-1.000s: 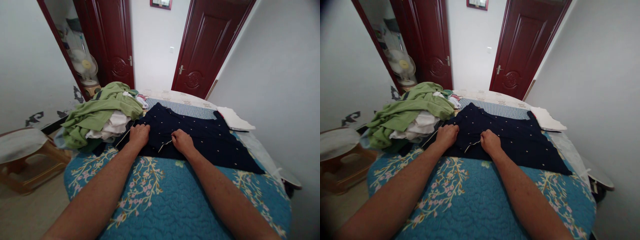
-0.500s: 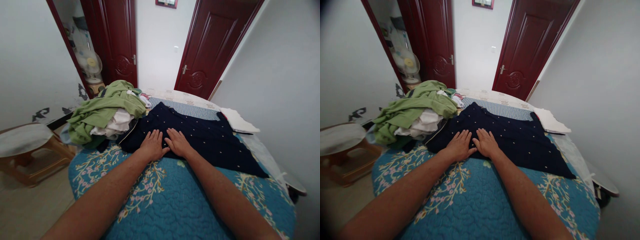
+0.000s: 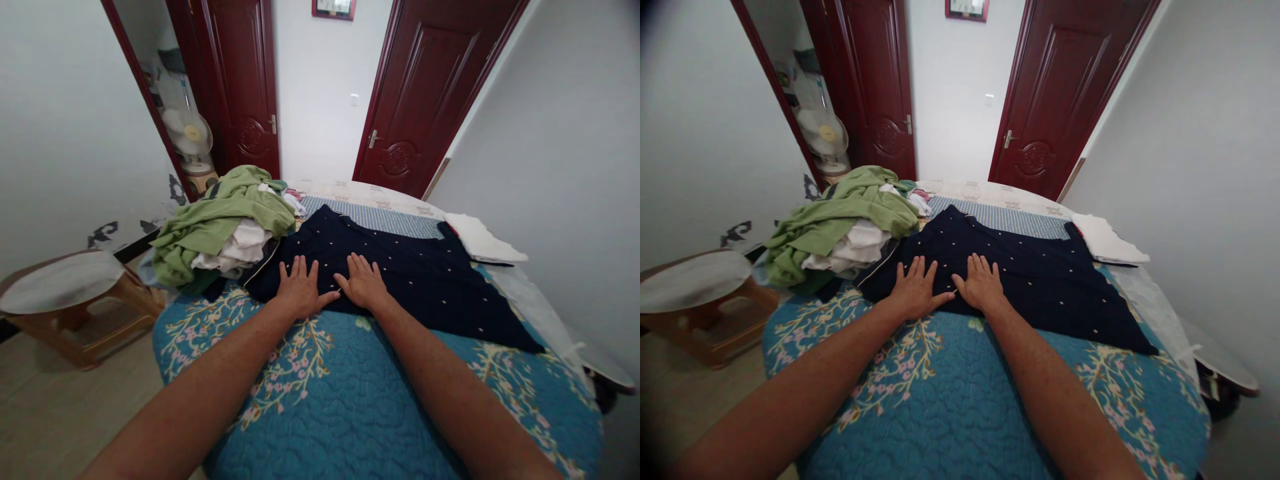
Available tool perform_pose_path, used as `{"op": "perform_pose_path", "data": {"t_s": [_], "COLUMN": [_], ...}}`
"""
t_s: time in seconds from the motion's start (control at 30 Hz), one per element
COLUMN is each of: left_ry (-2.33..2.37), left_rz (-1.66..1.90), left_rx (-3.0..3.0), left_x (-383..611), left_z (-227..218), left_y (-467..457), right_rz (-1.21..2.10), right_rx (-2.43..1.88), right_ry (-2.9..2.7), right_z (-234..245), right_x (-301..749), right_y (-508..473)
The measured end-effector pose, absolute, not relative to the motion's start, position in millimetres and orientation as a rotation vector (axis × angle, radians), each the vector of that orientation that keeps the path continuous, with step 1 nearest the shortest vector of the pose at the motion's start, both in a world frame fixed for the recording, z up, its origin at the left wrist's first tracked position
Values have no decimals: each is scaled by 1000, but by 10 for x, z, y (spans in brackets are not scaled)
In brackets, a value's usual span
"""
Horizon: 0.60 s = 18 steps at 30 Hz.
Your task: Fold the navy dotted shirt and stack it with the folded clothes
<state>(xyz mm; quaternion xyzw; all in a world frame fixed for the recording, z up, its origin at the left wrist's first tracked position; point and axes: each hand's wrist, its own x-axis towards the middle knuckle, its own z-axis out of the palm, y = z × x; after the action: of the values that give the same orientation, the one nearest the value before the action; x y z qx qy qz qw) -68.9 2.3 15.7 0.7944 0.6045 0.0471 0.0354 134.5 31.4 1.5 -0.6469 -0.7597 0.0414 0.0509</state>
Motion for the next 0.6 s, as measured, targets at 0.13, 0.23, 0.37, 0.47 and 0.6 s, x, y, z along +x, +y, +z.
{"op": "perform_pose_path", "data": {"t_s": [0.13, 0.23, 0.37, 0.47, 0.6], "left_ry": [1906, 2025, 2141, 2155, 2192], "left_rz": [185, 238, 251, 264, 272], "left_rx": [2397, 2381, 2332, 2338, 2372], "left_x": [-714, -706, -727, -772, -855], "left_z": [131, 85, 40, 23, 2], "left_y": [68, 91, 101, 88, 27], "right_rz": [129, 144, 160, 170, 187], "right_rx": [-2026, -2033, -2021, -2003, -1999], "right_ry": [-2254, -2234, -2215, -2212, -2202], "right_z": [19, 17, 11, 14, 29], "right_x": [1415, 1454, 1464, 1464, 1470], "right_y": [303, 292, 289, 290, 284]}}
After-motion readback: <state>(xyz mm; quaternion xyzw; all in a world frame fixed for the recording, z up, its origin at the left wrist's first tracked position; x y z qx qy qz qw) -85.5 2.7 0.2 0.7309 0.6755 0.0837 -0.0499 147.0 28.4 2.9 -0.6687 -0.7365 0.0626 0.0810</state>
